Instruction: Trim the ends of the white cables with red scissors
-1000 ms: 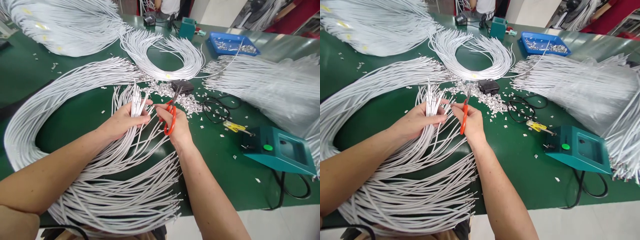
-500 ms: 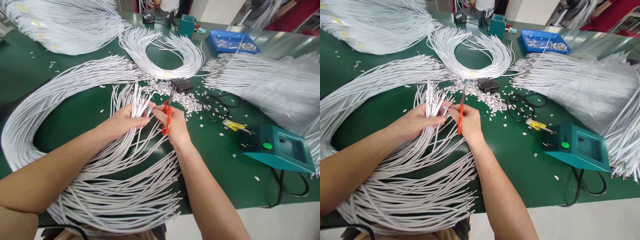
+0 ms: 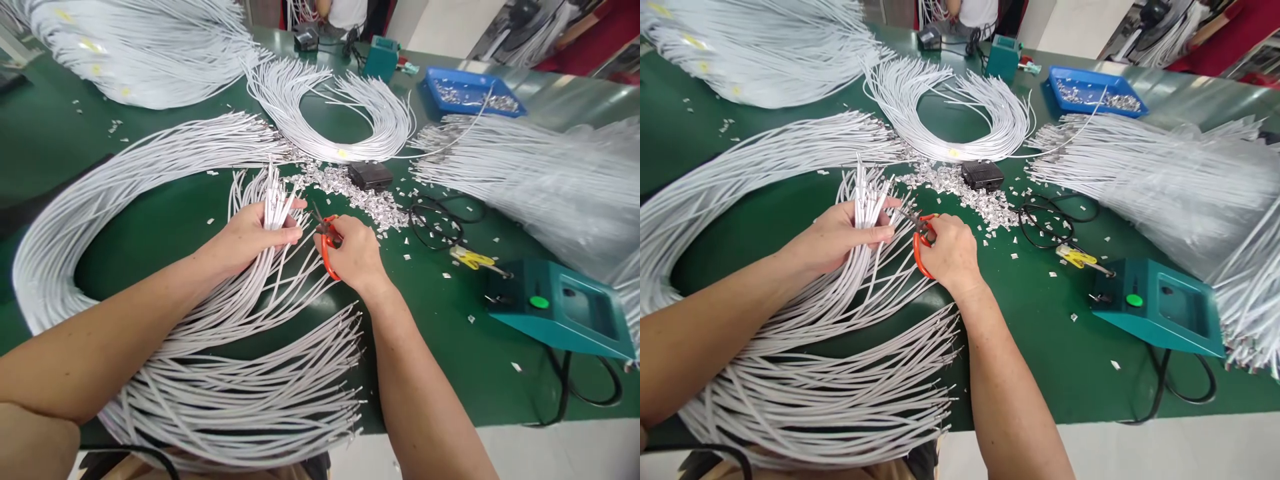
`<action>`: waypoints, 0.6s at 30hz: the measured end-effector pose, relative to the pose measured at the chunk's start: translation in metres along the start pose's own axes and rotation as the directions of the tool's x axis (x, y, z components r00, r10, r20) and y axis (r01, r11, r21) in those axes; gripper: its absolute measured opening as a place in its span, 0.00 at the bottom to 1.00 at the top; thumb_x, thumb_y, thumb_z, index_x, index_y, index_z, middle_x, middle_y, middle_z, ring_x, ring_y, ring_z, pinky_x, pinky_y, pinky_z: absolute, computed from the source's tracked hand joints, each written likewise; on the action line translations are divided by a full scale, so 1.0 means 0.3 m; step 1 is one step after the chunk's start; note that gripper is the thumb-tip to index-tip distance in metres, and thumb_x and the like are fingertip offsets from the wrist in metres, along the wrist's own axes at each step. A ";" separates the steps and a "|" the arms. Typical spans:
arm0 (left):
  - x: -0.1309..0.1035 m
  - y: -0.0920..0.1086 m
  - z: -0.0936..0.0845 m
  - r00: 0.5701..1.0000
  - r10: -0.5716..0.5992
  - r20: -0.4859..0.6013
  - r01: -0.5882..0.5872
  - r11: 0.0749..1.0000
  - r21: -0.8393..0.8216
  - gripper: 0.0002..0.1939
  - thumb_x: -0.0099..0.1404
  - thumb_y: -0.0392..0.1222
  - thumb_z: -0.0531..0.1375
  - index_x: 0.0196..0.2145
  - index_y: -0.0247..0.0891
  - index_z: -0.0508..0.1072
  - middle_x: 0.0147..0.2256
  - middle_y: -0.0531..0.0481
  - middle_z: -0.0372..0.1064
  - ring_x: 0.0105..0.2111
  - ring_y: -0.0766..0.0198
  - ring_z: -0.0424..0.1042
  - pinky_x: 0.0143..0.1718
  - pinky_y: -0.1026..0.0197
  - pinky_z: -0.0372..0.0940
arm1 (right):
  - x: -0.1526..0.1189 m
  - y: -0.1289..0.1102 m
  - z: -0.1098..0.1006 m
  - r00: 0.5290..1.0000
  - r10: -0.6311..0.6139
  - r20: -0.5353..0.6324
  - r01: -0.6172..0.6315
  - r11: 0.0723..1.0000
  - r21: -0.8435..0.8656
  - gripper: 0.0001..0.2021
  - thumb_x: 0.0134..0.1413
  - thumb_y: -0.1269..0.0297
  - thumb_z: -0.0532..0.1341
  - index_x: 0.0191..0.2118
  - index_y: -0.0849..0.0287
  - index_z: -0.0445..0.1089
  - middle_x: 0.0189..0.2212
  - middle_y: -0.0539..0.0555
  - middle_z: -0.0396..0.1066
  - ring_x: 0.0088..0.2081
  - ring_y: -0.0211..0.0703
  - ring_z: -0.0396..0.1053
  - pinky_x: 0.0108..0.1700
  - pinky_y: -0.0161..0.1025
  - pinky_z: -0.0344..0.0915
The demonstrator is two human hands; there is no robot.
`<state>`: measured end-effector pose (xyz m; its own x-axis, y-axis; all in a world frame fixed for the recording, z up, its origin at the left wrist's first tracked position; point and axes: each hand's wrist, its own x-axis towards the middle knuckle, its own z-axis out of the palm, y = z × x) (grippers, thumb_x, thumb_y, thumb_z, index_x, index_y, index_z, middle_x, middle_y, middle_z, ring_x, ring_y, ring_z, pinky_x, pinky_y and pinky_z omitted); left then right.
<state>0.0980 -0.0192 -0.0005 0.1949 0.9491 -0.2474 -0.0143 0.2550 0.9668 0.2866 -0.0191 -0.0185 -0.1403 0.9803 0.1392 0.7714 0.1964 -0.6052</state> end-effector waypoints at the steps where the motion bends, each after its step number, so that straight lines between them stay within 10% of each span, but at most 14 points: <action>1: -0.001 0.003 0.001 1.000 0.000 -0.002 0.000 1.000 0.002 0.27 0.52 0.38 0.70 0.51 0.36 0.74 0.28 0.55 0.69 0.23 0.71 0.64 0.27 0.64 0.60 | 0.000 0.005 0.005 1.000 -0.030 0.008 0.031 0.997 -0.075 0.10 0.50 0.66 0.60 0.21 0.57 0.62 0.25 0.51 0.66 0.30 0.40 0.62 0.32 0.38 0.53; 13: 0.001 -0.002 -0.001 1.000 0.006 -0.001 -0.006 1.000 -0.021 0.27 0.51 0.37 0.70 0.50 0.36 0.75 0.26 0.55 0.70 0.22 0.71 0.64 0.26 0.64 0.60 | -0.009 0.020 0.015 0.990 -0.136 -0.046 0.106 0.908 -0.404 0.16 0.58 0.61 0.60 0.21 0.59 0.65 0.22 0.52 0.65 0.27 0.39 0.58 0.30 0.39 0.47; 18: 0.001 -0.002 -0.001 0.999 -0.018 -0.030 0.017 1.000 -0.020 0.28 0.49 0.38 0.72 0.50 0.38 0.75 0.30 0.53 0.72 0.23 0.71 0.67 0.27 0.64 0.61 | -0.002 0.005 -0.015 0.999 0.015 -0.034 -0.022 0.980 -0.197 0.20 0.56 0.54 0.61 0.19 0.58 0.60 0.21 0.50 0.62 0.24 0.36 0.55 0.27 0.36 0.48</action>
<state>0.0977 -0.0191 -0.0012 0.1657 0.9495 -0.2665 -0.0309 0.2752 0.9609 0.2906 -0.0195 -0.0161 -0.1072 0.9818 0.1567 0.8816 0.1668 -0.4415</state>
